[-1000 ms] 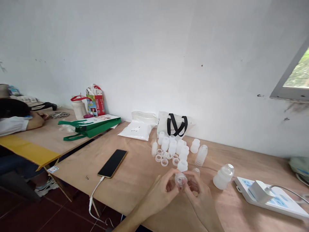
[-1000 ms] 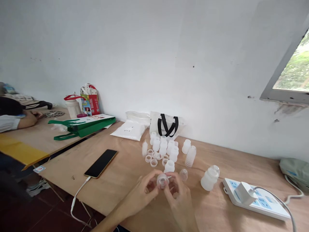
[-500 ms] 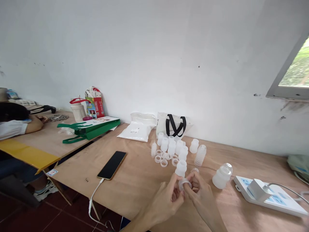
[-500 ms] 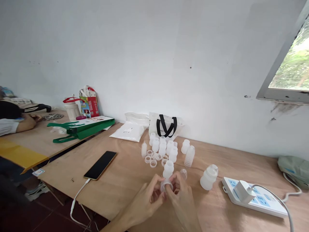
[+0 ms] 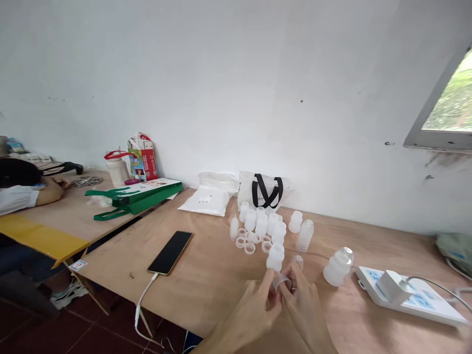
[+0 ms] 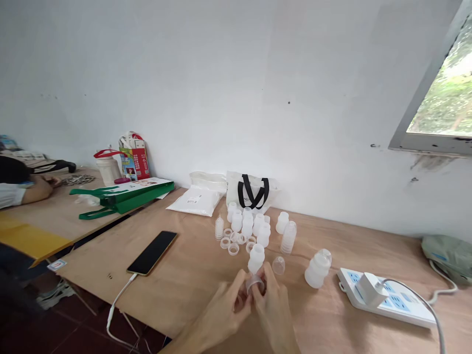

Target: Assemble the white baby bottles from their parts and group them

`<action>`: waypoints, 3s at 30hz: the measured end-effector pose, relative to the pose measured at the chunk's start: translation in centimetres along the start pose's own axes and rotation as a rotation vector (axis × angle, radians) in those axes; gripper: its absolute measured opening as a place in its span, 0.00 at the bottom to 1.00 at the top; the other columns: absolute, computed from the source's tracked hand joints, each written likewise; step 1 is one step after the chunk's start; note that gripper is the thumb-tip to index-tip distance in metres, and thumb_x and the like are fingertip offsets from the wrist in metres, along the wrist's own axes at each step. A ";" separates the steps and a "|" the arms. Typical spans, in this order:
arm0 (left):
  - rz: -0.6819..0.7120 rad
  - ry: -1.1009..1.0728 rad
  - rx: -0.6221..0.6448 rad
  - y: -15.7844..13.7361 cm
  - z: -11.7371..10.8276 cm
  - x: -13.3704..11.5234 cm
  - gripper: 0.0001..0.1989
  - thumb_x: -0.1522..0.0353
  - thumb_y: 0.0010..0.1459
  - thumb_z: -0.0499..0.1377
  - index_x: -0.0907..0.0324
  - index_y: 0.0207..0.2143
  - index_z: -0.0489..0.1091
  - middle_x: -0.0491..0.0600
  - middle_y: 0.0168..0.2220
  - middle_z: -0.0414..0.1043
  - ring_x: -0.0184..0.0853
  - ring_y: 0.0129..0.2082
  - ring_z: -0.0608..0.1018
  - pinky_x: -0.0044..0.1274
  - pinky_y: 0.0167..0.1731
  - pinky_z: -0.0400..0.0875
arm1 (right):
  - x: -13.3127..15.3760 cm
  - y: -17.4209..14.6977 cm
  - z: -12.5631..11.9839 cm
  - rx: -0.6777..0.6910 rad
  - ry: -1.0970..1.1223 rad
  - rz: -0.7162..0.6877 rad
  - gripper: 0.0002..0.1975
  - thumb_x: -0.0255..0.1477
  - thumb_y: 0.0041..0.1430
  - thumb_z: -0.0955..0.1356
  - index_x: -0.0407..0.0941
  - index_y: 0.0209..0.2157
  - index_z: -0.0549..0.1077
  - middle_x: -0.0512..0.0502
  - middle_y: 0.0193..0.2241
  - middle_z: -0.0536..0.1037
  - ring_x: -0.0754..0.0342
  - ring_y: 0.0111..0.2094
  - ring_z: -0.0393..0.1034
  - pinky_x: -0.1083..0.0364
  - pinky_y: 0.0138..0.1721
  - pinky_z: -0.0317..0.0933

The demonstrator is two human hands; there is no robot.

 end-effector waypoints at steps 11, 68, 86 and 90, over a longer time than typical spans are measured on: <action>0.015 -0.094 -0.125 0.8 -2.0 1.1 0.12 0.61 0.72 0.48 0.55 0.43 0.68 0.44 0.38 0.77 0.32 0.37 0.78 0.20 0.36 0.62 | -0.1 0.5 0.8 0.168 0.147 -0.062 0.22 0.51 0.66 0.64 0.46 0.33 0.64 0.51 0.25 0.68 0.58 0.23 0.59 0.59 0.23 0.53; -0.050 -0.880 0.076 2.5 -2.1 2.4 0.31 0.46 0.57 0.64 0.59 0.48 0.60 0.44 0.28 0.67 0.27 0.22 0.70 0.17 0.17 0.70 | -1.0 1.7 -1.6 0.252 0.565 0.054 0.25 0.49 0.52 0.77 0.40 0.39 0.82 0.44 0.25 0.73 0.56 0.24 0.65 0.60 0.19 0.64; 0.032 -0.301 -0.071 2.8 -0.3 3.9 0.30 0.58 0.69 0.52 0.53 0.71 0.51 0.51 0.74 0.42 0.38 0.74 0.48 0.37 0.73 0.44 | -3.3 2.9 -4.1 -0.194 -0.028 0.073 0.29 0.57 0.59 0.65 0.50 0.47 0.81 0.45 0.45 0.82 0.46 0.35 0.78 0.48 0.42 0.71; 0.029 -0.302 -0.056 3.3 0.2 5.4 0.35 0.66 0.69 0.50 0.54 0.74 0.41 0.50 0.75 0.38 0.36 0.75 0.46 0.38 0.74 0.41 | -3.2 2.8 -3.4 -0.089 -0.013 0.009 0.25 0.54 0.62 0.65 0.50 0.46 0.82 0.46 0.48 0.81 0.44 0.45 0.77 0.51 0.44 0.70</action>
Point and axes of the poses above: each hand's wrist, its own y-axis towards the middle knuckle, its own z-axis out of the palm, x = y × z, the point moved 2 cm from there along y, towards the middle knuckle
